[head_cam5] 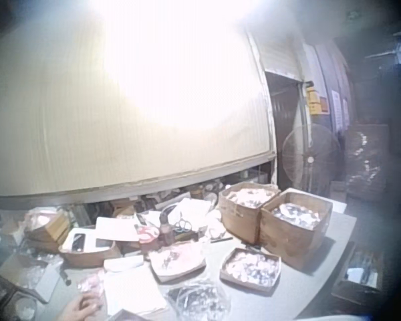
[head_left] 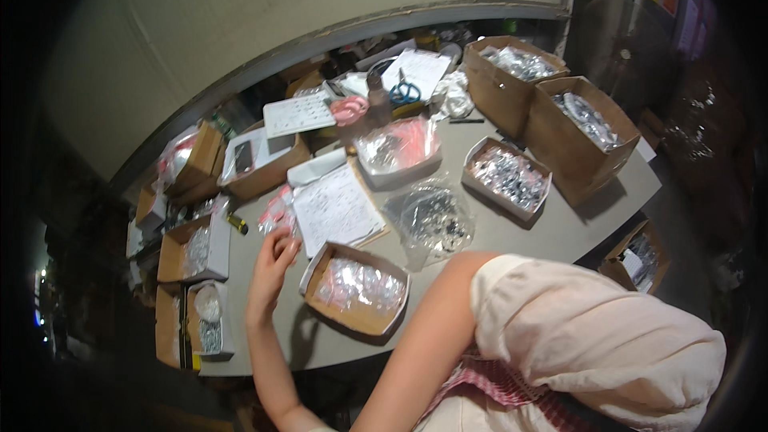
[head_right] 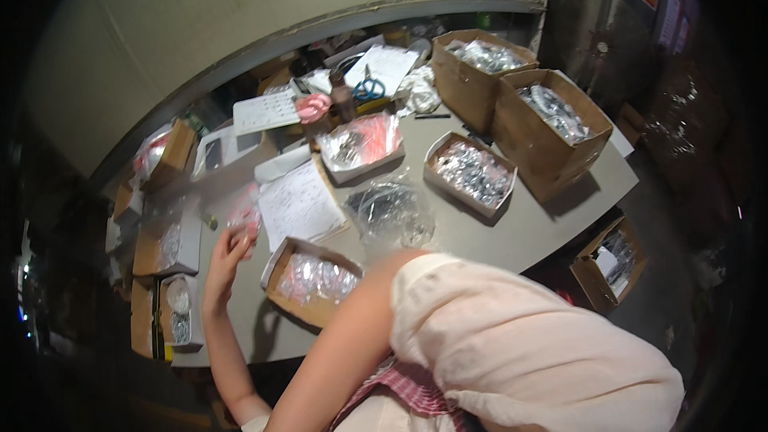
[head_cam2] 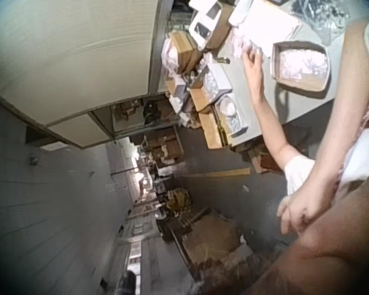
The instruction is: The person takes small hardware components from a larger box and places them into individual clear plastic bags by hand.
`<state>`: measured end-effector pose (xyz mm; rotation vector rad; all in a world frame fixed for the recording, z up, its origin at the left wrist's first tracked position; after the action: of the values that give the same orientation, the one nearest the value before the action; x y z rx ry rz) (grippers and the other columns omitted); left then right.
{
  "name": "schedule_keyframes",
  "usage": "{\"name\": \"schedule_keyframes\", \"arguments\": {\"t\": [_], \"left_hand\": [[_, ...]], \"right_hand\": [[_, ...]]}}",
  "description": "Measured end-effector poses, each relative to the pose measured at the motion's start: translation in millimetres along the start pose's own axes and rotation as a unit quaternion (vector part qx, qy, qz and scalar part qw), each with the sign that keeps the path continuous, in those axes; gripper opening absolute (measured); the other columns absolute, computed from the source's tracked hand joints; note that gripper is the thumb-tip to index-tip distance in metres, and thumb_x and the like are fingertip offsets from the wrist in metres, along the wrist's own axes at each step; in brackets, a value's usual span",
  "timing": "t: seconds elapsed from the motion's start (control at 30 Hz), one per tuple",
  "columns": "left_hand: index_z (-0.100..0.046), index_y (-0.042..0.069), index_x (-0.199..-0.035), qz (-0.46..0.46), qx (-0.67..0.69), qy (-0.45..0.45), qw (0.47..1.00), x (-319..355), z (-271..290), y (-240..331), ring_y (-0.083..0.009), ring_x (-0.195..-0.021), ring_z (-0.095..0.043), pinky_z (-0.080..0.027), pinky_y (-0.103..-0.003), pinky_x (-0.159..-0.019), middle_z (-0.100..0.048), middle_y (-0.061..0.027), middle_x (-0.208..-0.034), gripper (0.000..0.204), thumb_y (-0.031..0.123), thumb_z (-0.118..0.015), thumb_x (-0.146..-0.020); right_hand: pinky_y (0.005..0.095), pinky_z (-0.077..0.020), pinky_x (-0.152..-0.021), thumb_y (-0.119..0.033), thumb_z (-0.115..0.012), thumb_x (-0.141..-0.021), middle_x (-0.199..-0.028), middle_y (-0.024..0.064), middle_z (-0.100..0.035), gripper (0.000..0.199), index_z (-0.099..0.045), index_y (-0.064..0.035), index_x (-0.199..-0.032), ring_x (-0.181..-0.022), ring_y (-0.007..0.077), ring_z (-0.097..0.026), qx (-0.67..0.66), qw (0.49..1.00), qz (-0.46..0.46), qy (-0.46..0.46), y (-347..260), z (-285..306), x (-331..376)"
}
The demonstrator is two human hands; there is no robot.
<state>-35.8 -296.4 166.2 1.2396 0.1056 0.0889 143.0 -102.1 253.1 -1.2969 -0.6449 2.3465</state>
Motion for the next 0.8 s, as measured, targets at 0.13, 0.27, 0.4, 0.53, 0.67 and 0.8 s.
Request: {"name": "schedule_keyframes", "arguments": {"t": [0.13, 0.27, 0.4, 0.53, 0.67, 0.8], "left_hand": [[-0.056, 0.004, -0.125, 0.035, 0.041, -0.112, 0.992, 18.0, -36.3, 27.0, -0.0175, -0.105, -0.063, -0.048, -0.031, -0.087, -0.069, -0.0084, -0.112, 0.035, 0.027, -0.061, -0.099], [-0.061, -0.002, -0.108, -0.023, -0.258, -0.073, 0.963, 47.0, -89.4, -5.3, -0.0305, -0.091, -0.069, -0.053, -0.041, -0.077, -0.071, -0.0176, -0.093, 0.029, 0.021, -0.064, -0.091], [-0.065, -0.005, -0.095, 0.035, -0.378, -0.044, 0.924, 55.4, -118.8, -92.3, -0.0432, -0.089, -0.066, -0.051, -0.051, -0.079, -0.068, -0.0265, -0.09, 0.036, 0.029, -0.068, -0.086], [-0.065, -0.007, -0.093, 0.067, -0.366, -0.064, 0.926, 57.2, -162.1, -89.7, -0.0447, -0.089, -0.066, -0.053, -0.051, -0.08, -0.068, -0.0286, -0.089, 0.047, 0.038, -0.073, -0.082], [-0.067, -0.002, -0.087, 0.066, -0.415, -0.028, 0.907, 50.8, -162.1, -116.2, -0.039, -0.081, -0.068, -0.053, -0.049, -0.075, -0.069, -0.022, -0.083, 0.038, 0.036, -0.071, -0.084], [-0.075, 0.008, -0.093, 0.104, -0.342, -0.035, 0.933, 46.3, -141.4, -100.7, -0.0391, -0.084, -0.068, -0.053, -0.046, -0.078, -0.071, -0.0199, -0.086, 0.027, 0.029, -0.058, -0.087]], "right_hand": [[0.0566, -0.0349, -0.104, -0.019, -0.062, -0.086, -0.119, 0.0203, -0.058, 0.016, -0.063, -0.0038, -0.091, -0.121, 0.0389, -0.049, 0.0, 0.997, 0.047, 0.065, -40.6, 30.6, 16.0], [0.0448, -0.0438, -0.099, -0.016, -0.073, -0.086, -0.117, 0.0148, -0.061, 0.014, -0.066, -0.0039, -0.086, -0.115, 0.0318, -0.056, -0.041, 0.952, -0.162, 0.256, -26.0, 57.1, 120.0], [0.0432, -0.0304, -0.111, -0.019, -0.067, -0.093, -0.13, 0.0117, -0.059, 0.011, -0.064, -0.0083, -0.095, -0.128, 0.0285, -0.047, 0.051, 0.83, -0.488, 0.266, -72.6, 66.5, 242.2], [0.0344, -0.0419, -0.103, -0.006, -0.064, -0.091, -0.133, 0.0086, -0.052, 0.009, -0.064, -0.0063, -0.1, -0.121, 0.0178, -0.053, -0.077, 0.661, -0.604, 0.438, -109.6, 34.2, 330.9], [0.0355, -0.0425, -0.103, -0.008, -0.065, -0.089, -0.122, 0.009, -0.061, 0.01, -0.066, -0.0054, -0.098, -0.117, 0.0213, -0.056, -0.012, 0.69, -0.605, 0.396, -88.2, 40.8, 346.6], [0.0367, -0.0426, -0.103, -0.012, -0.064, -0.089, -0.113, 0.0081, -0.066, 0.013, -0.067, -0.0039, -0.099, -0.113, 0.0233, -0.059, 0.008, 0.726, -0.559, 0.4, -57.4, 55.9, 334.9]]}}
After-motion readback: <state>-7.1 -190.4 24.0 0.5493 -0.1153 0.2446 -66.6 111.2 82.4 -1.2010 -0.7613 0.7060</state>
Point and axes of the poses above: each hand's wrist, its own x-axis away from the middle knuckle, its own z-axis out of the back of the hand, y = z × x, the point moved 2 cm from there along -x, towards the middle knuckle
